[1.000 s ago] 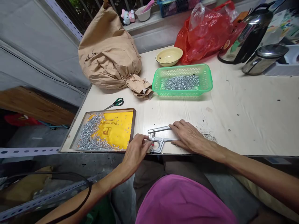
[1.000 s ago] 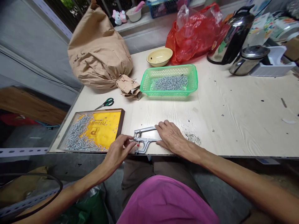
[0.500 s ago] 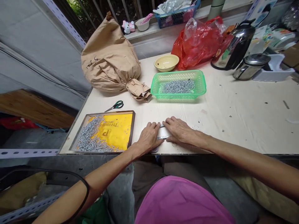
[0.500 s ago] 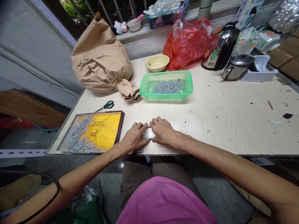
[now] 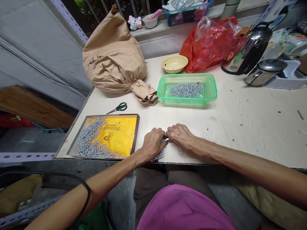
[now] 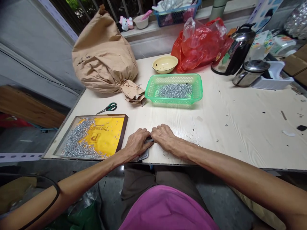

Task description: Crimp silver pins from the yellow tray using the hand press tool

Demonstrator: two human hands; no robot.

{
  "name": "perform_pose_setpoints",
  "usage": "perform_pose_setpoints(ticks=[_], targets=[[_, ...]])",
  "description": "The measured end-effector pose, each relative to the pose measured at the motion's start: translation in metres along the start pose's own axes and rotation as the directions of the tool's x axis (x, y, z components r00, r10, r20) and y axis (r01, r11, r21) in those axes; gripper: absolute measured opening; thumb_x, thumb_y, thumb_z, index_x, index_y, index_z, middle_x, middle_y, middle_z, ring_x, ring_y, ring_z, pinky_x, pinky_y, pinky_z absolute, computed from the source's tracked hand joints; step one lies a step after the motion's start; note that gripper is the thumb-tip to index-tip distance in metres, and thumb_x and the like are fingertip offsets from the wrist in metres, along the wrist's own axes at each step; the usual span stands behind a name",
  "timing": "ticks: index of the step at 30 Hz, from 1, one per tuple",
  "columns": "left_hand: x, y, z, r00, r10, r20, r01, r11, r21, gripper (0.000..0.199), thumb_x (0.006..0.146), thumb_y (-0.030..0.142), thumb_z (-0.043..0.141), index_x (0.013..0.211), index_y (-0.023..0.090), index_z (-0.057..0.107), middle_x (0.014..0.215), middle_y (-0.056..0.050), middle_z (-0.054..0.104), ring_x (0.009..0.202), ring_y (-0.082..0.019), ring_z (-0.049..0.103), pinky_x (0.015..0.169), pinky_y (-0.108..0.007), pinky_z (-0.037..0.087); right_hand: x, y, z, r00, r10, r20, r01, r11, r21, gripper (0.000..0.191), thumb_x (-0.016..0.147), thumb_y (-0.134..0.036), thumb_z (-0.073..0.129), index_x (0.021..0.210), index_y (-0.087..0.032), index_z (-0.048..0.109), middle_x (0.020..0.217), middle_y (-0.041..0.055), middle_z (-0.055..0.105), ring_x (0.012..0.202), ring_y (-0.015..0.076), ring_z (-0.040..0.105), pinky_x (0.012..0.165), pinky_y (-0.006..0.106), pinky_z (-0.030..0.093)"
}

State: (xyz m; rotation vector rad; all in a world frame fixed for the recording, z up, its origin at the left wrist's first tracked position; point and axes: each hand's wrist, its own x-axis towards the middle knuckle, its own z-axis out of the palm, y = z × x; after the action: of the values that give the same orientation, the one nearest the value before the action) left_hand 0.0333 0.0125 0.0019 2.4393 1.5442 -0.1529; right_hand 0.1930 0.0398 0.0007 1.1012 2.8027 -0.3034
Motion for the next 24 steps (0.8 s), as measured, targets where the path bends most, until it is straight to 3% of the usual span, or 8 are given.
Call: perform_pose_setpoints(ticks=[9, 16, 24], targets=[[-0.0023, 0.0016, -0.0019, 1.0, -0.011, -0.006, 0.011, 1.0, 0.015, 0.019, 0.086, 0.037, 0.052, 0.092, 0.02, 0.056, 0.093, -0.004, 0.06, 0.089, -0.022, 0.052, 0.069, -0.032, 0.043, -0.0041, 0.0034, -0.0005, 1.0, -0.025, -0.006, 0.025, 1.0, 0.013, 0.015, 0.092, -0.025, 0.048, 0.089, -0.016, 0.06, 0.089, 0.0065, 0.061, 0.081, 0.0178, 0.053, 0.07, 0.031, 0.033], [-0.001, -0.0029, 0.0024, 0.999, -0.02, -0.041, 0.021, 1.0, 0.022, 0.023, 0.083, 0.04, 0.056, 0.092, 0.02, 0.056, 0.095, -0.005, 0.059, 0.091, -0.023, 0.052, 0.067, -0.032, 0.044, -0.0059, 0.0083, 0.0038, 0.996, -0.015, -0.09, 0.018, 0.999, 0.028, 0.018, 0.086, -0.032, 0.057, 0.097, -0.017, 0.061, 0.097, 0.0064, 0.059, 0.088, 0.0194, 0.05, 0.073, 0.03, 0.034], [-0.0003, -0.0034, 0.0023, 0.999, 0.005, -0.033, -0.005, 1.0, 0.015, 0.016, 0.084, 0.034, 0.054, 0.089, 0.019, 0.056, 0.092, -0.005, 0.06, 0.09, -0.022, 0.054, 0.071, -0.032, 0.044, -0.0018, 0.0007, 0.0033, 1.0, -0.001, -0.012, 0.001, 1.0, 0.018, 0.017, 0.091, -0.027, 0.049, 0.09, -0.016, 0.062, 0.091, 0.0069, 0.061, 0.083, 0.0177, 0.052, 0.068, 0.028, 0.035]])
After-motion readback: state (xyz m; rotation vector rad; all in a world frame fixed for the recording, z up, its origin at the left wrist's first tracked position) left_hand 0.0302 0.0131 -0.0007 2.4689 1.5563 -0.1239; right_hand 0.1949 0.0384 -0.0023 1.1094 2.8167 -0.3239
